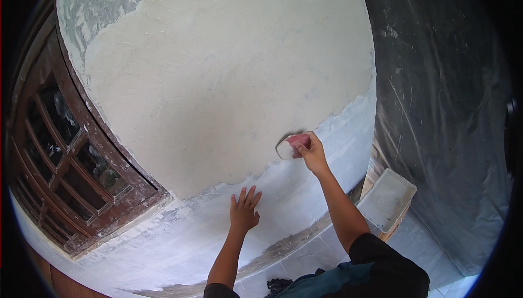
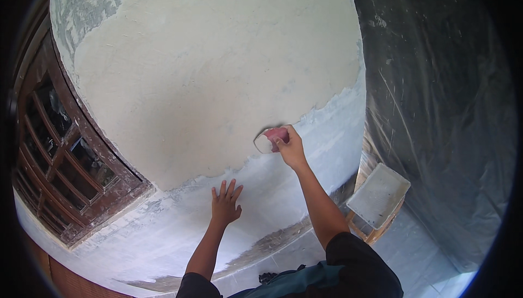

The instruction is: The person applies wall filler from a tray onto an interior wall surface using a putty knife and a plaster hawk, smoothing it over the wall.

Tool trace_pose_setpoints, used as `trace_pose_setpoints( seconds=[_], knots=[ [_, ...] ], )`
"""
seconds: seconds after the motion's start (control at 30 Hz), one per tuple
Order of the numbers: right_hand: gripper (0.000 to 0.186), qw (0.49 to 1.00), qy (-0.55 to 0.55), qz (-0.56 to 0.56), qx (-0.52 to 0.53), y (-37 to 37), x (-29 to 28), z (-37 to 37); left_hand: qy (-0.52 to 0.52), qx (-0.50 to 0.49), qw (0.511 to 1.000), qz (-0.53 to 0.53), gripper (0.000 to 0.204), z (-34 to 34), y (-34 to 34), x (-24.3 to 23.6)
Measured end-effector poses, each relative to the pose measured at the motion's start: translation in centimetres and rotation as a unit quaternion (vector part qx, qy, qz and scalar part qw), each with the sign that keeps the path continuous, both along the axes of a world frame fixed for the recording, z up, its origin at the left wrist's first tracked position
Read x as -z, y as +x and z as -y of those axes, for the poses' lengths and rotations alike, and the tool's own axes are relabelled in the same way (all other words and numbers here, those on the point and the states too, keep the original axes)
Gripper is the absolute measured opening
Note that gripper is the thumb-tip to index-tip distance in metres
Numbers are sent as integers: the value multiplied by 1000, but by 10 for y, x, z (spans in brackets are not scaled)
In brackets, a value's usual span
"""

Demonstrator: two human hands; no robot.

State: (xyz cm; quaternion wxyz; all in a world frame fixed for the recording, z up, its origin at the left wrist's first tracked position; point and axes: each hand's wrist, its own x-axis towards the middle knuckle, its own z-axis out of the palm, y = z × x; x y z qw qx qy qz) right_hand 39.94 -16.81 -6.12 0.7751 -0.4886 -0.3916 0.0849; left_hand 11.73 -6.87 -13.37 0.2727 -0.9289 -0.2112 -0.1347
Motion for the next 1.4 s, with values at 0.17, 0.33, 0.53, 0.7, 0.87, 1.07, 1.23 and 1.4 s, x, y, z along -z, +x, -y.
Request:
trace_pose_setpoints(
  seconds=[0.17,0.33,0.53,0.7,0.87,1.07,1.23,1.4],
  knots=[
    [24,988,54,-128,73,34,22,5,0,3,1000,-2,81,1,2,0],
    [19,973,74,-199,95,26,19,25,0,10,1000,0,82,1,1,-1],
    [19,995,58,-77,8,-18,4,-9,13,7,1000,-6,83,-3,0,1],
    [18,986,68,-143,54,12,8,-4,11,6,1000,-7,83,-2,2,2],
    [17,991,100,-86,10,3,14,-3,-3,-4,1000,-11,81,3,1,-3],
    [18,988,61,-144,2,5,18,-10,1,-12,1000,-12,81,0,-1,-1],
    [17,979,95,-180,-6,4,14,-5,5,-3,1000,-19,83,-4,1,5],
    [18,988,60,-140,-17,-19,9,-20,21,-2,1000,-18,83,-3,2,2]
  ],
)
